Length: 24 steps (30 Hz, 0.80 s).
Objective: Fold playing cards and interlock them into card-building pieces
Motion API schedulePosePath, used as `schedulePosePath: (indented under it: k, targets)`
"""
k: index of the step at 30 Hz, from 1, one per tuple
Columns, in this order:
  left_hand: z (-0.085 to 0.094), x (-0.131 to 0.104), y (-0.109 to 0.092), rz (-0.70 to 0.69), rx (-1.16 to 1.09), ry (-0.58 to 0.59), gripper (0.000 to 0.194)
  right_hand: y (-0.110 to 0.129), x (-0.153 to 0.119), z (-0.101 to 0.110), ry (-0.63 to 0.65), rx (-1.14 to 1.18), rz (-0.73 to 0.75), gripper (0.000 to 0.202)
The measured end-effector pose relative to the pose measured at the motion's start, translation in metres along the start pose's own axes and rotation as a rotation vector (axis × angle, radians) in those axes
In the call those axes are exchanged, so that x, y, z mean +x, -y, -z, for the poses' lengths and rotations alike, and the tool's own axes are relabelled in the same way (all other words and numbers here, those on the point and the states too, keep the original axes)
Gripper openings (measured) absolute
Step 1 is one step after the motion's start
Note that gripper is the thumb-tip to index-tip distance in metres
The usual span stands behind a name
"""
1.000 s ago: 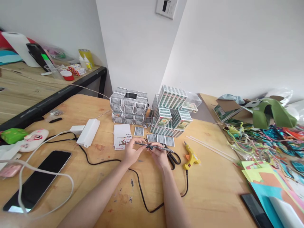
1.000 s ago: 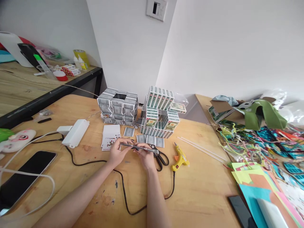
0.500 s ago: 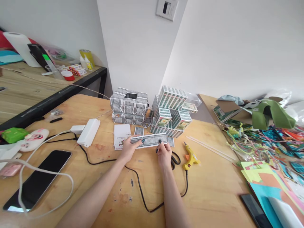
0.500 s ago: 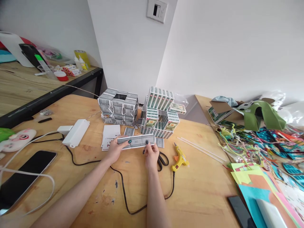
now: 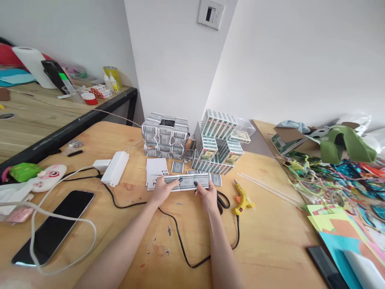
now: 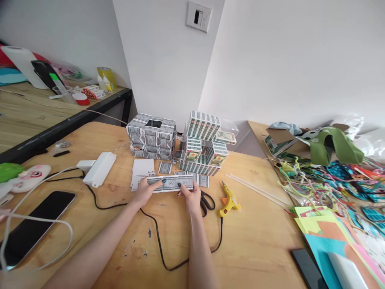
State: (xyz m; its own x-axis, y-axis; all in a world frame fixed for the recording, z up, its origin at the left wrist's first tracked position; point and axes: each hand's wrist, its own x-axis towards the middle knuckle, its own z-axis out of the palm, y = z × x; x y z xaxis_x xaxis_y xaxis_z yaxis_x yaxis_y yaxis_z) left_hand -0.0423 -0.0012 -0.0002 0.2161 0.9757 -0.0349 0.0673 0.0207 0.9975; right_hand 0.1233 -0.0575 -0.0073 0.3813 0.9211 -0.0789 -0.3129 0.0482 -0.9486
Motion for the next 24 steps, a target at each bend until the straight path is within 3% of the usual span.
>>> schedulePosePath:
  k: [2,5,8,11,13,15,17,21,24]
  targets:
    - [-0.001,0.0,0.0,-0.074,0.078,-0.05,0.024,0.004,-0.003,0.0,0.007,-0.072,0.02,0.041]
    - [-0.001,0.001,0.001,-0.149,0.15,-0.218,0.03,0.007,-0.01,0.001,-0.003,-0.202,0.063,0.051]
    - [0.009,0.004,-0.001,-0.183,0.175,-0.368,0.031,0.006,-0.014,0.005,-0.05,-0.396,0.138,0.032]
    - [0.029,0.005,-0.007,-0.232,0.518,-0.487,0.024,0.007,-0.014,0.012,-0.159,-0.647,0.222,0.021]
    - [0.042,0.002,-0.01,-0.247,0.781,-0.317,0.02,0.009,-0.013,0.016,-0.219,-0.788,0.28,0.02]
    - [0.052,-0.003,-0.009,-0.151,0.953,-0.203,0.021,0.009,-0.012,0.018,-0.225,-0.909,0.372,0.018]
    - [0.057,-0.007,-0.005,-0.029,1.036,-0.189,0.034,0.008,-0.011,0.019,-0.195,-1.007,0.465,0.016]
    - [0.062,-0.006,0.004,-0.031,1.08,-0.169,0.05,0.0,-0.009,0.019,-0.149,-1.139,0.521,0.017]
    - [0.065,-0.002,0.004,-0.019,1.088,-0.18,0.047,-0.007,-0.007,0.018,-0.275,-1.22,0.51,0.02]
